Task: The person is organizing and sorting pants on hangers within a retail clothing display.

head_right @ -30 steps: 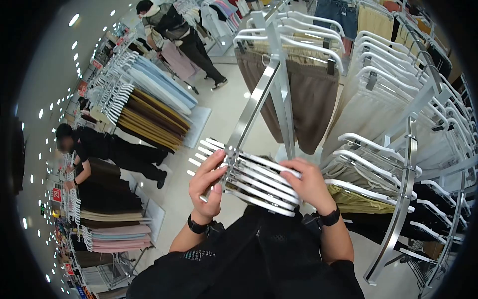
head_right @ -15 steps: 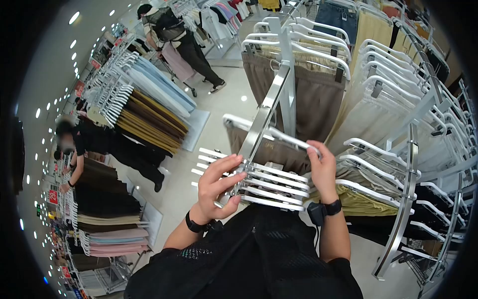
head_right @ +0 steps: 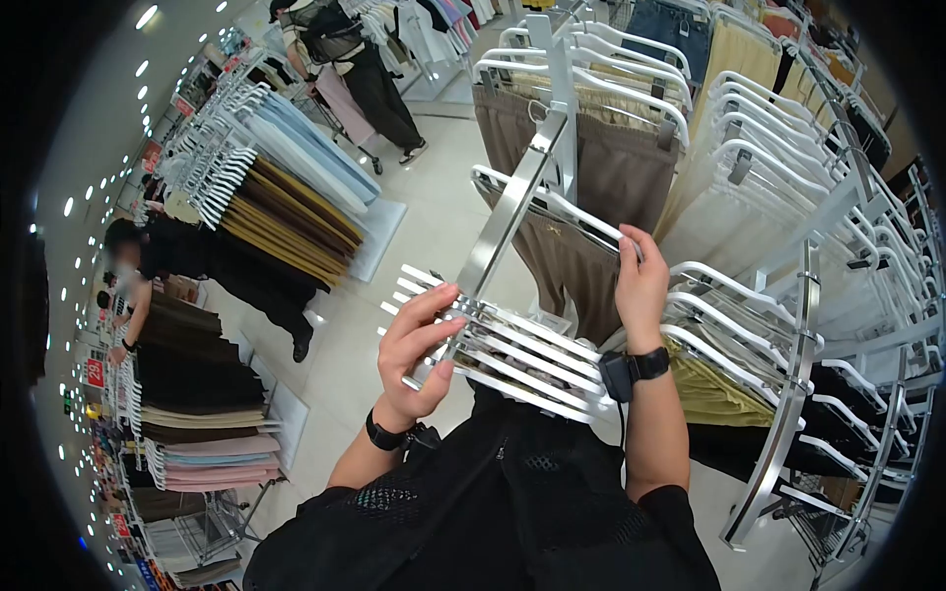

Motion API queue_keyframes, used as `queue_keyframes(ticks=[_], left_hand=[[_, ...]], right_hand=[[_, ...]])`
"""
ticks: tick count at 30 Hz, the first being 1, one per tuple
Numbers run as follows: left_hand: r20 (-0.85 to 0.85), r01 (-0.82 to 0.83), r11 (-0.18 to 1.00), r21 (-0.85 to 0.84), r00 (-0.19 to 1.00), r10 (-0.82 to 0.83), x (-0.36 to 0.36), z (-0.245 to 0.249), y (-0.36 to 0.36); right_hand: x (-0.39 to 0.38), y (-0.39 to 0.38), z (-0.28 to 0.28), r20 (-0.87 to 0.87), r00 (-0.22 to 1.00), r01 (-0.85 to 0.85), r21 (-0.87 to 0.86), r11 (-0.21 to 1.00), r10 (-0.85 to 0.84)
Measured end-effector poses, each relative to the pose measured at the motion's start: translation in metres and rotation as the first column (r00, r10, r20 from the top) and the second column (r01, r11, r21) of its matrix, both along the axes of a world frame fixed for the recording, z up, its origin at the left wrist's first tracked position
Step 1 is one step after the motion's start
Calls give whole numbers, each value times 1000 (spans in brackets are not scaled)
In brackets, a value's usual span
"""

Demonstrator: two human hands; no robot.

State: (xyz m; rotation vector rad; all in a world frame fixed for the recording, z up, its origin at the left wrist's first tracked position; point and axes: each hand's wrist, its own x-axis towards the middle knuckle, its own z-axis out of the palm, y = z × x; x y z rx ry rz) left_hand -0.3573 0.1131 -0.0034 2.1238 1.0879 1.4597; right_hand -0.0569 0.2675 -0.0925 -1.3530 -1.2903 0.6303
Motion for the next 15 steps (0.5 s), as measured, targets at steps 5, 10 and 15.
queue_keyframes(ticks=[5, 10, 15], left_hand=[[58, -14, 999, -29, 998, 15, 4, -5, -3], [41, -24, 999, -25, 999, 25, 3, -3, -4], [25, -2, 1000, -7, 1000, 2, 3, -3, 1]], right_hand=[[4, 10, -5, -65, 997, -34, -57, 998, 31], [-2, -49, 16, 132, 991, -44, 261, 964, 9], [19, -110, 33, -57, 804, -594, -120, 796, 592]])
